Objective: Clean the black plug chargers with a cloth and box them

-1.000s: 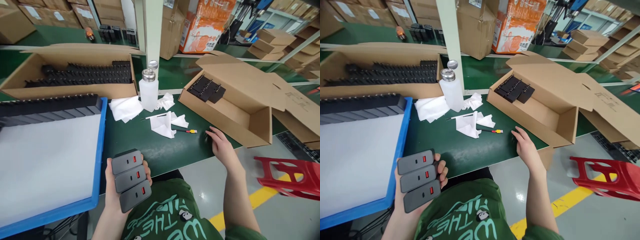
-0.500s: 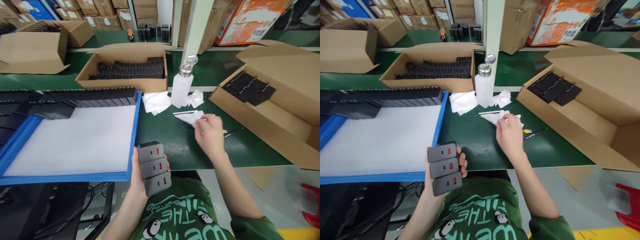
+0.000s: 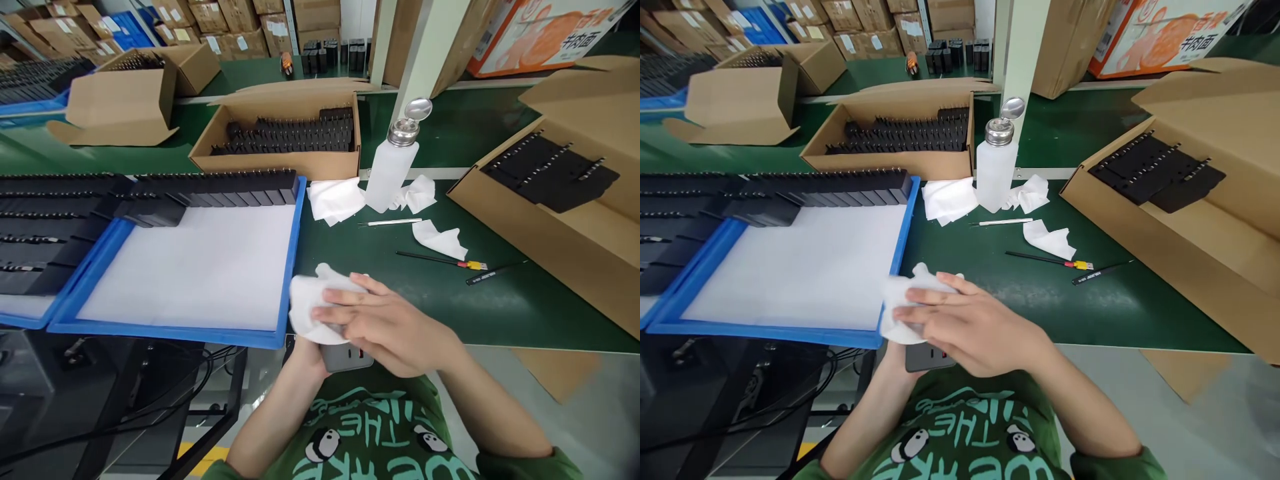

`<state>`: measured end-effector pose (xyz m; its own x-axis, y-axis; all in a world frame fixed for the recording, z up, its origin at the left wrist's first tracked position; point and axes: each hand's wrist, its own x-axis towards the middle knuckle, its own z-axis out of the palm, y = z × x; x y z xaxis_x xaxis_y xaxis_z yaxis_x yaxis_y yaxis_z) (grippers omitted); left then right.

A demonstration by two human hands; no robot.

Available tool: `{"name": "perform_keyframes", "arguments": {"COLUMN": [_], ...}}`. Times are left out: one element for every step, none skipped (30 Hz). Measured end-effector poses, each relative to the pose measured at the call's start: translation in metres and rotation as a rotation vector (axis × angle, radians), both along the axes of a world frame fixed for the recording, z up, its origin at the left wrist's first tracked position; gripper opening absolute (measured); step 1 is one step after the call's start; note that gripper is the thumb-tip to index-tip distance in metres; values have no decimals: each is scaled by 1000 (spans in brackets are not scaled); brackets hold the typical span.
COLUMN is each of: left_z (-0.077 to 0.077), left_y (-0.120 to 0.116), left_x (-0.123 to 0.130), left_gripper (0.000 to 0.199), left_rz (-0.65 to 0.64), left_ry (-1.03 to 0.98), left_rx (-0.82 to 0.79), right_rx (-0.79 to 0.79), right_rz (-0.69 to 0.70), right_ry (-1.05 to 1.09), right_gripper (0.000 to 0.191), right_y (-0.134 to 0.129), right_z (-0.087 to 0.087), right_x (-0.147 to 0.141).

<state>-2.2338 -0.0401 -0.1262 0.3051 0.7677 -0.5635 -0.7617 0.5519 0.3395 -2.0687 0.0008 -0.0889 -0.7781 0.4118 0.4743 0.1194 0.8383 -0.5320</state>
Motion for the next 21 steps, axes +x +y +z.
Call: {"name": "perform_keyframes", "arguments": {"left_z": [2,3,5,6,7,8,9,10,11,13,15,17,20,22,24,25,27,28,29,30,31], "left_y": [2,5,7,9,10,11,12,14,15,17,18,20,22,23,24,24,24,23,23,22,22], "left_x": [-1,-3,-4,-5,-5,-5,-4,-1,2,5,7,9,10,10,9,7,5,2,1,0,0], "left_gripper": [43,49,55,60,64,65,64,61,56,52,48,47,48,50,52,55,57,59,61,63,64], "left_rz": [6,15,30,50,73,96,118,135,148,153,148,136,119,103,91,86,90,98,107,117,123], "left_ry": [5,13,26,42,59,77,92,102,109,109,104,95,86,80,78,80,89,104,125,150,173], "left_rx": [-32,-65,-96,-119,-137,-148,-153,-153,-149,-141,-134,-128,-125,-126,-129,-133,-134,-130,-124,-118,-113], "right_rx": [-7,-26,-57,-91,-120,-133,-130,-116,-97,-79,-62,-44,-27,-17,-24,-53,-94,-143,-186,-215,-225], "right_rz": [-2,-70,-207,-392,-602,-802,-960,-1052,-1046,-958,-803,-603,-403,-248,-168,-185,-273,-400,-548,-695,-829], "right_ry": [5,20,45,80,130,192,260,322,348,326,265,180,92,17,-27,-32,-11,19,66,126,197], "right_gripper": [19,17,15,14,14,13,11,10,10,11,13,15,18,20,22,21,20,17,16,14,12], "right_y": [2,4,5,5,3,-1,-6,-11,-17,-21,-24,-25,-23,-20,-15,-10,-5,-1,1,1,0], "right_z": [-2,-5,-7,-9,-10,-10,-9,-8,-7,-6,-6,-7,-9,-13,-17,-22,-26,-29,-31,-30,-28], "right_x": [12,24,35,44,48,49,44,36,26,15,5,-2,-4,-2,6,17,30,43,54,61,64]}}
